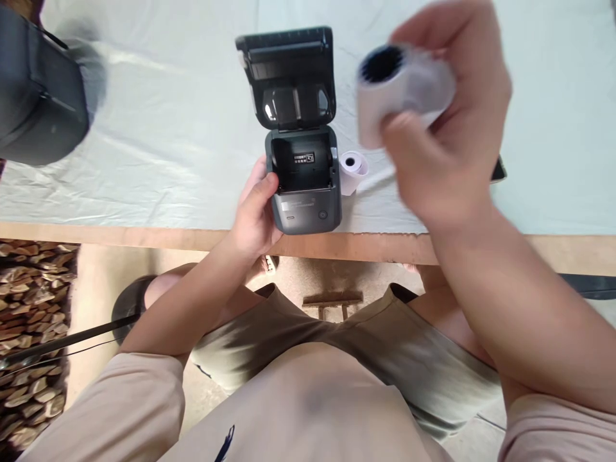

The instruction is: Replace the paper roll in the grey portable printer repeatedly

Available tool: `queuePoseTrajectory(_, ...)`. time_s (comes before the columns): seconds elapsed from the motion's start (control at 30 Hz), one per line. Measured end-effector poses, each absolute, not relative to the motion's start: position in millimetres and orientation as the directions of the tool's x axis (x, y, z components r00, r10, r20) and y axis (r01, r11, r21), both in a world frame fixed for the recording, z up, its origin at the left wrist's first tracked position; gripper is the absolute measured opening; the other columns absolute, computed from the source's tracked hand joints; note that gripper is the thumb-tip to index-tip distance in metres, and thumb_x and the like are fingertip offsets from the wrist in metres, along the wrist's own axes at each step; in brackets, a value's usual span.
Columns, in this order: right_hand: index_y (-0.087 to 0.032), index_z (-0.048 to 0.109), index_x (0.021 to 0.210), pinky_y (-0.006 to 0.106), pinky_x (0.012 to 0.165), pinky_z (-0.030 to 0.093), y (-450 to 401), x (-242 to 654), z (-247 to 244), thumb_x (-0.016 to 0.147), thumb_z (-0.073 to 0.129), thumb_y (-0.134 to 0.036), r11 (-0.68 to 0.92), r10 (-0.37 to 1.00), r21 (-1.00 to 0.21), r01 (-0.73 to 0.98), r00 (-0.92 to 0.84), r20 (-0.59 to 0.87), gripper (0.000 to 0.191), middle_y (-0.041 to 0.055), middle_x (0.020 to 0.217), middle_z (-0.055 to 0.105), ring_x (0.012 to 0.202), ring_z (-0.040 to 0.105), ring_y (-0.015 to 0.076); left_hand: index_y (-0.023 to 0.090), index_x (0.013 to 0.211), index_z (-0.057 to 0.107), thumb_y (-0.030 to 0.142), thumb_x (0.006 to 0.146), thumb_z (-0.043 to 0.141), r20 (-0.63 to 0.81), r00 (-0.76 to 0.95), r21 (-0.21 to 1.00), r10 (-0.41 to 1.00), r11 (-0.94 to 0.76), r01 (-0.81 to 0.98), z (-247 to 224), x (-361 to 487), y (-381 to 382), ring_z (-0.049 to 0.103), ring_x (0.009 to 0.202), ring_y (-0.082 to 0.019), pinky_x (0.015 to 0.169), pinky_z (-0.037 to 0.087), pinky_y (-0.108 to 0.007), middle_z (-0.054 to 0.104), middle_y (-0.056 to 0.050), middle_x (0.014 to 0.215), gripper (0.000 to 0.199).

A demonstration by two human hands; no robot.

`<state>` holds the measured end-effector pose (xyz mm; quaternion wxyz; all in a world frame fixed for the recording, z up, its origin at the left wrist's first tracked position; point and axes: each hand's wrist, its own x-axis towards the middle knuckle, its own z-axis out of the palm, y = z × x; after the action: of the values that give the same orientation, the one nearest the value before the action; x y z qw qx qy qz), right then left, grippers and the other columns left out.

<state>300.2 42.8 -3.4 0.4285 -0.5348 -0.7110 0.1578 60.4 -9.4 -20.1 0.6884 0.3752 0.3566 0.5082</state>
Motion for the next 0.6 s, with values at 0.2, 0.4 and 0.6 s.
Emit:
queuePoseTrajectory(0.2,-0.034,0.058,0.141,0.046,0.096,0.06,3,255,21,0.101,0.068,-0.036,0.432,0.895,-0.594,0.678,-0.24,0.376,0.041,0.0085,0.131,0.069,0.132,0.065,0.0341,0.031,0.128,0.064,0.067,0.085,0.084,-0.105,0.215,0.896,0.971,0.186,-0.404,-22,63,-12,0.048,0.164,-0.04,0.123,0.058,-0.053,0.073,-0.007,0.132,0.06)
queuePoseTrajectory(0.4,-0.034,0.066,0.129,0.045,0.092,0.061,-10,250,38,0.102,0.055,-0.02,0.521,0.846,-0.365,0.772,-0.41,0.341,0.033,0.0033,0.138,0.073,0.116,0.074,0.0283,0.034,0.135,0.061,0.063,0.088,0.085,-0.065,0.282,0.915,0.957,0.17,-0.365,-24,59,-13,0.058,0.157,-0.035,0.121,0.059,-0.046,0.074,-0.004,0.137,0.06)
queuePoseTrajectory(0.6,-0.03,0.068,0.095,0.043,0.083,0.056,-18,247,42,0.112,0.052,-0.041,0.566,0.77,-0.275,0.777,-0.379,0.512,0.026,-0.0004,0.085,0.072,0.083,0.073,0.0213,0.03,0.127,0.064,0.062,0.091,0.081,-0.127,0.267,0.873,0.955,0.235,-0.426,-21,60,-10,0.062,0.153,-0.036,0.115,0.064,-0.047,0.077,-0.005,0.132,0.051)
